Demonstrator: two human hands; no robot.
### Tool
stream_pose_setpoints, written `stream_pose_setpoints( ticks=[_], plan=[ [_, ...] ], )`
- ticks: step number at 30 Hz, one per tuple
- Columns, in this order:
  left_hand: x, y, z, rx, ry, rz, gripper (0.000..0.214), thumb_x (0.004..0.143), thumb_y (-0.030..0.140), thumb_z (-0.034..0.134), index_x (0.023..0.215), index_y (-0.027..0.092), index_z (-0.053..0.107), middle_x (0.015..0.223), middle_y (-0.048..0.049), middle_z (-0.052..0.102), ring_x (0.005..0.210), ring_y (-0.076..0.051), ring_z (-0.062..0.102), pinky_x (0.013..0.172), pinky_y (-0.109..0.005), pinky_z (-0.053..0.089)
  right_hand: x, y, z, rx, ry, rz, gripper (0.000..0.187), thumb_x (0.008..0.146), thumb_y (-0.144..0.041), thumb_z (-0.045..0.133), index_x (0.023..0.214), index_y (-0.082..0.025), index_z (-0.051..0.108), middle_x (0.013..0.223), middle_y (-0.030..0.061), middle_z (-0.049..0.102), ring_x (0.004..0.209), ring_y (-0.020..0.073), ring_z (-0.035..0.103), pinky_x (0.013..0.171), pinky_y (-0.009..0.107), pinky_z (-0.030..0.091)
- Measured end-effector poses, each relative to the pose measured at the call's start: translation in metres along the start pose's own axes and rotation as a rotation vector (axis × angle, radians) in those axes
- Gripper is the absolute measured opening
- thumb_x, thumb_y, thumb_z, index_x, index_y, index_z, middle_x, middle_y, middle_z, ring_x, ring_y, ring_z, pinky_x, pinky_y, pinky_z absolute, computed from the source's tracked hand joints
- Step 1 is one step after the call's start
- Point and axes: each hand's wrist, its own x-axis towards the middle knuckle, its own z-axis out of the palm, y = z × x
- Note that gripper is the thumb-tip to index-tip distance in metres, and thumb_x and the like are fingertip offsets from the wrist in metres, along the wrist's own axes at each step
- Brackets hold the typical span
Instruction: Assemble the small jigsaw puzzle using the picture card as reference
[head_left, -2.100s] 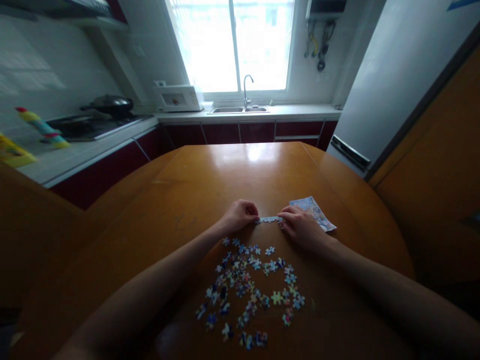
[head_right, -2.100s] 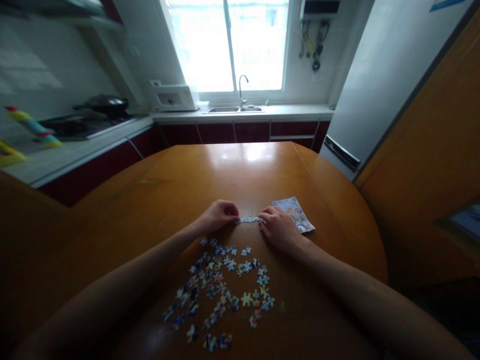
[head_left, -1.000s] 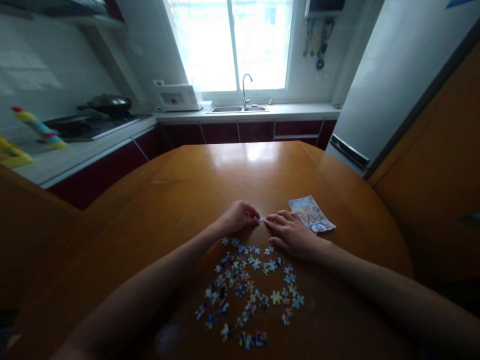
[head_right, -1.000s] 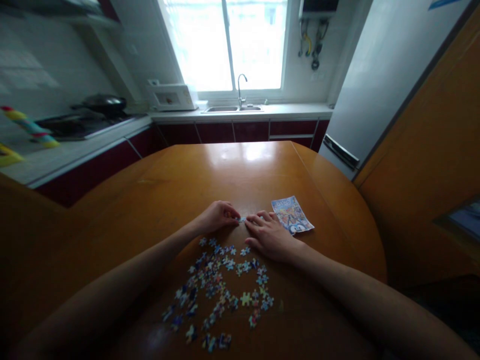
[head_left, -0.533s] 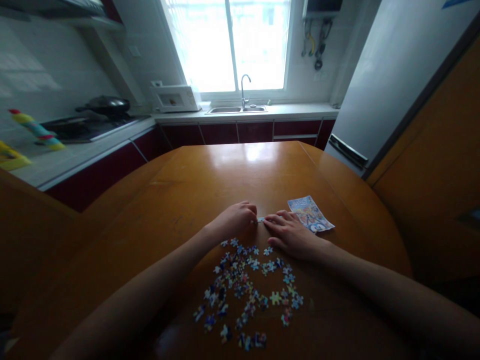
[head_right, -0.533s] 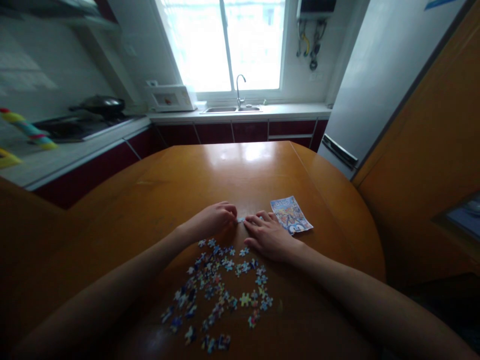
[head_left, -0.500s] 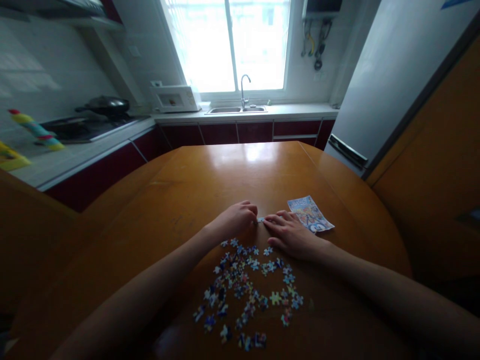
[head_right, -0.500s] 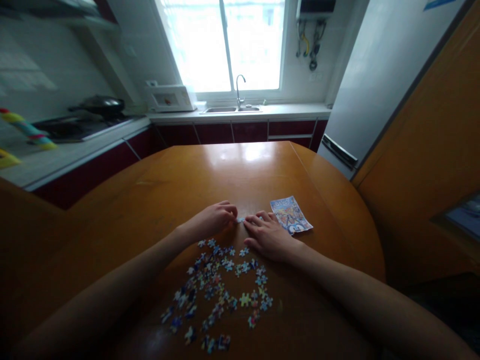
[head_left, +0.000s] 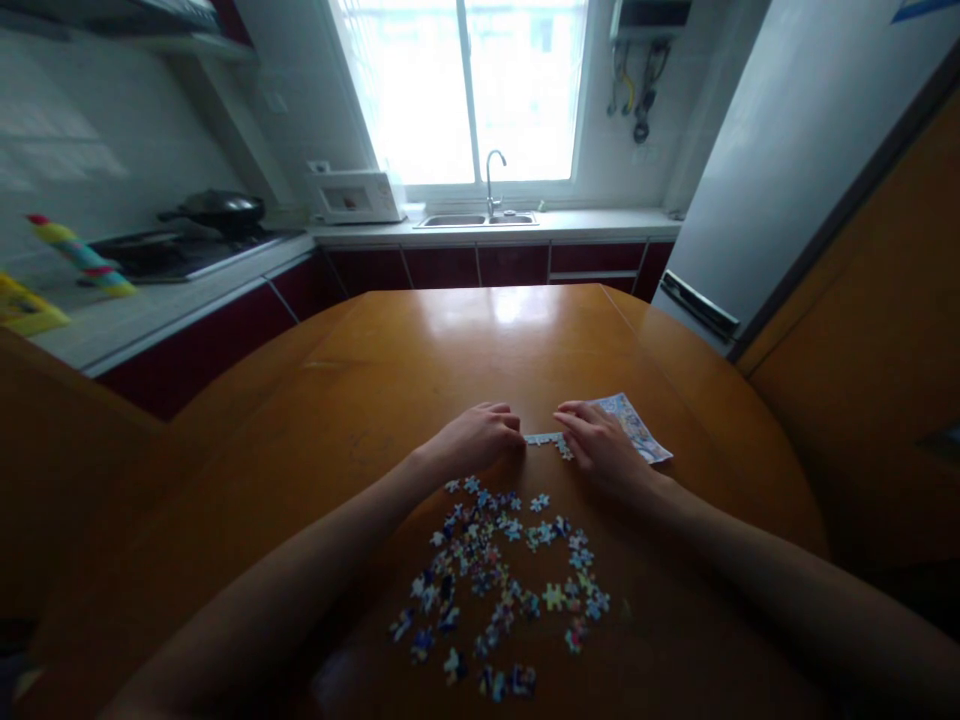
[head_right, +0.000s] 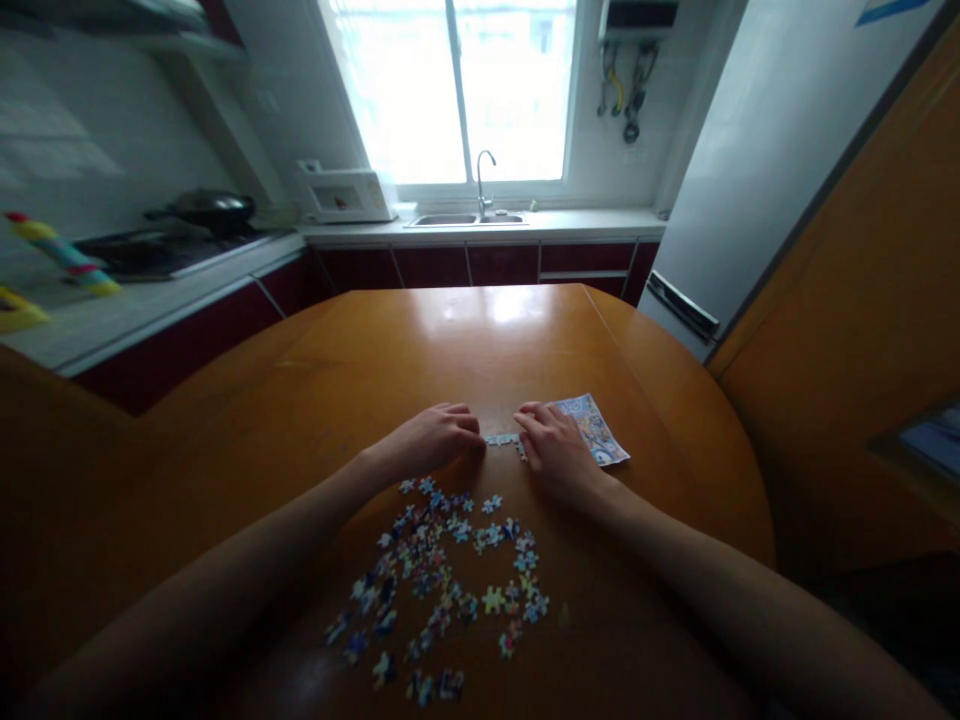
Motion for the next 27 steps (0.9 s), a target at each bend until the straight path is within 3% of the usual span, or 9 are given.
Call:
stream_pose_setpoints(
  ticks=[4, 8, 12, 15, 21, 27],
  plan=[
    [-0.001, -0.001, -0.001, -0.025, -0.014, -0.024, 0.018, 0.094, 0.017, 0.059, 0.096, 0.026, 0.075, 0.090, -0.0014, 0.070, 0.085, -0.017, 0.059, 0.080, -0.029, 0.045, 0.000, 0.008, -0.003, -0.018, -0.067, -0.008, 0.033, 0.092, -0.013, 0.051, 0.118, -0.020, 0.069, 0.118, 0.0113, 0.065, 0.111, 0.0263, 0.055, 0.095, 0.043, 0.045],
    [-0.002, -0.004, 0.003, -0.057, 0.006, -0.085, 0.024, 0.093, 0.013, 0.056, 0.104, 0.024, 0.075, 0.092, -0.0038, 0.070, 0.080, -0.015, 0.061, 0.076, -0.027, 0.046, -0.003, 0.004, -0.005, -0.055, -0.141, -0.062, 0.029, 0.094, -0.020, 0.055, 0.117, -0.024, 0.070, 0.118, 0.0096, 0.065, 0.109, 0.0263, 0.054, 0.095, 0.044, 0.044],
    [-0.004, -0.015, 0.006, -0.263, 0.065, -0.214, 0.024, 0.093, 0.016, 0.056, 0.106, 0.021, 0.075, 0.091, -0.0055, 0.069, 0.076, -0.013, 0.062, 0.071, -0.024, 0.047, -0.004, -0.001, -0.007, -0.081, -0.184, -0.082, 0.030, 0.094, -0.024, 0.056, 0.122, -0.024, 0.067, 0.120, 0.0104, 0.064, 0.112, 0.0275, 0.053, 0.098, 0.045, 0.042],
    [-0.007, -0.026, 0.007, -0.439, 0.024, -0.275, 0.018, 0.092, 0.023, 0.061, 0.100, 0.020, 0.077, 0.091, -0.0059, 0.069, 0.072, -0.012, 0.061, 0.067, -0.023, 0.047, -0.003, 0.002, -0.013, -0.068, -0.199, -0.056, 0.038, 0.092, -0.025, 0.059, 0.129, -0.020, 0.062, 0.123, 0.0127, 0.063, 0.115, 0.0282, 0.052, 0.098, 0.043, 0.042],
    [-0.012, -0.034, 0.010, -0.658, -0.035, -0.297, 0.019, 0.082, 0.033, 0.076, 0.096, 0.020, 0.079, 0.088, -0.0044, 0.067, 0.070, -0.011, 0.060, 0.061, -0.021, 0.045, 0.000, 0.009, -0.028, -0.050, -0.275, -0.085, 0.032, 0.087, -0.030, 0.069, 0.117, -0.020, 0.068, 0.118, 0.0118, 0.064, 0.111, 0.0290, 0.053, 0.097, 0.044, 0.042],
    [-0.013, -0.036, 0.018, -0.677, 0.002, -0.276, 0.018, 0.084, 0.033, 0.074, 0.096, 0.021, 0.079, 0.086, -0.0032, 0.063, 0.071, -0.011, 0.059, 0.062, -0.021, 0.045, 0.001, 0.010, -0.024, -0.060, -0.269, -0.064, 0.024, 0.087, -0.029, 0.070, 0.110, -0.020, 0.071, 0.114, 0.0112, 0.064, 0.108, 0.0278, 0.054, 0.094, 0.042, 0.043]
  ],
)
